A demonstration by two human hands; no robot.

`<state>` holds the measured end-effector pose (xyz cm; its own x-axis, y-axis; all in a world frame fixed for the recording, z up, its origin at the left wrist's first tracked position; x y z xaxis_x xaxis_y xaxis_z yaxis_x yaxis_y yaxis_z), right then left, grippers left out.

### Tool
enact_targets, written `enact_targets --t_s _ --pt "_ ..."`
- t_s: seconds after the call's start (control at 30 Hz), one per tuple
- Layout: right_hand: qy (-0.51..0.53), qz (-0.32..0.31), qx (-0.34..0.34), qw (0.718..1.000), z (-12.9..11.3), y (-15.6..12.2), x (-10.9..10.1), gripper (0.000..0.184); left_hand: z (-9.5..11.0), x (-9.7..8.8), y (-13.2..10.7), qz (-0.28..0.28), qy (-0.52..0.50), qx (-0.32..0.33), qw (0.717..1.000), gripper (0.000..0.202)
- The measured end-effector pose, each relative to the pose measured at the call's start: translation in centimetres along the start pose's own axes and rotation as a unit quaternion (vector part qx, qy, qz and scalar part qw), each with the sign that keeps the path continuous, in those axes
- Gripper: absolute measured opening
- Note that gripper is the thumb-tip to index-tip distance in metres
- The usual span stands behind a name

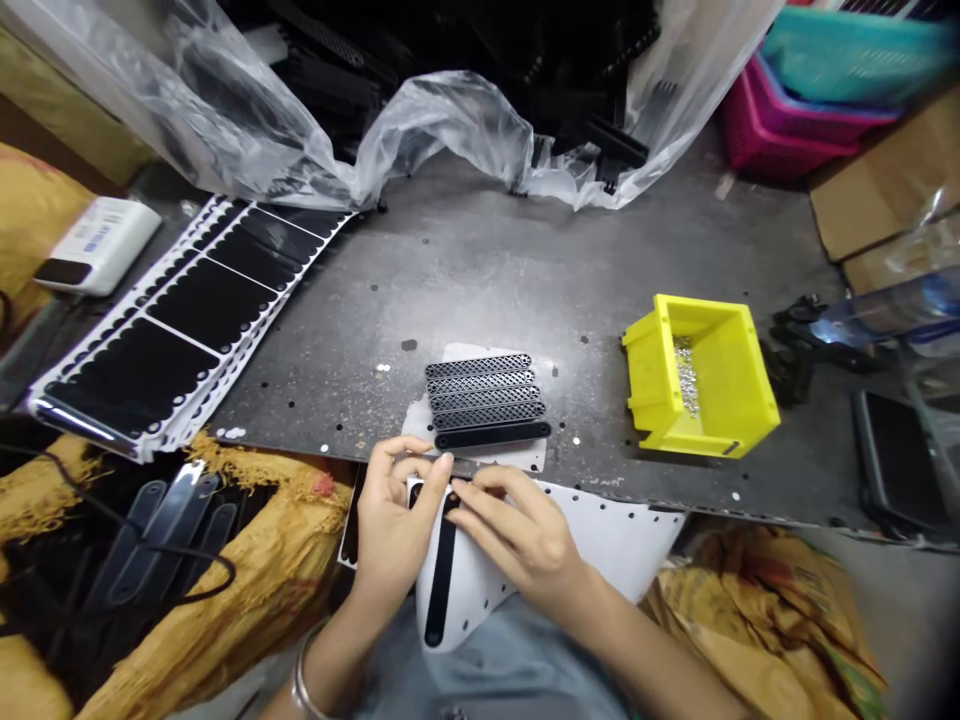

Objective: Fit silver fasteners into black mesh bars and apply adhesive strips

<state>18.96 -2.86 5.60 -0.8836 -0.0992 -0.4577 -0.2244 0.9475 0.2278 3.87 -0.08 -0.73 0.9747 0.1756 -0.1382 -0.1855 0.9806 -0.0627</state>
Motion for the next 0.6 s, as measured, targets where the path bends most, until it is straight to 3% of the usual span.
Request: enact_targets --t_s 0.07,0.13,0.23,0.3,0.37,0.4,0.5,0.6 --pt "0.063 -0.052 -0.002 0.997 -0.5 -0.8 -0.1 0.023 -0.1 -0.7 0.1 0.021 0.014 0.015 1.000 0.026" --pt "0.187 -0.121 0.047 0.974 0.1 -1.3 -0.8 0.017 -0.4 -1.7 0.5 0.034 0.039 0.039 0.998 0.024" --pt "0.354 -0.107 0.146 0.918 2.4 -0.3 -3.3 0.020 -0.7 -2.4 1.4 0.012 0.084 0.060 0.995 0.021" --pt "0.283 -0.060 0.149 0.946 3.5 1.6 -4.7 0.026 -1.0 -2.5 2.0 -0.014 0.102 0.053 0.993 0.019" --pt "0.085 -0.040 0.095 0.991 3.4 4.0 -4.7 0.033 -1.0 -2.4 2.7 -0.033 0.110 0.042 0.992 0.019" --pt "-0.014 -0.037 0.052 0.998 3.0 5.1 -4.1 0.035 -0.9 -2.2 3.1 -0.041 0.115 0.038 0.992 0.020" --pt "-0.177 -0.058 -0.074 0.980 2.0 7.1 -1.3 0.030 -0.7 -1.6 4.1 -0.065 0.134 0.034 0.988 0.019" --pt "-0.206 -0.099 -0.114 0.967 2.1 7.8 0.5 0.018 -0.6 -1.1 4.7 -0.079 0.134 0.036 0.987 0.018"
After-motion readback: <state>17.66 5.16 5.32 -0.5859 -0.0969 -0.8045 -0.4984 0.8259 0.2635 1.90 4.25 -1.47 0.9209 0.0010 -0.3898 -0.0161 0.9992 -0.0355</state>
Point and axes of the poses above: each hand's wrist, its own y-axis towards the middle knuckle, its own x-axis out of the palm, z = x × y, the point moved 10 cm from there along y, towards the middle knuckle, and after that the axes turned 9 degrees about x, right-handed, at the moved point
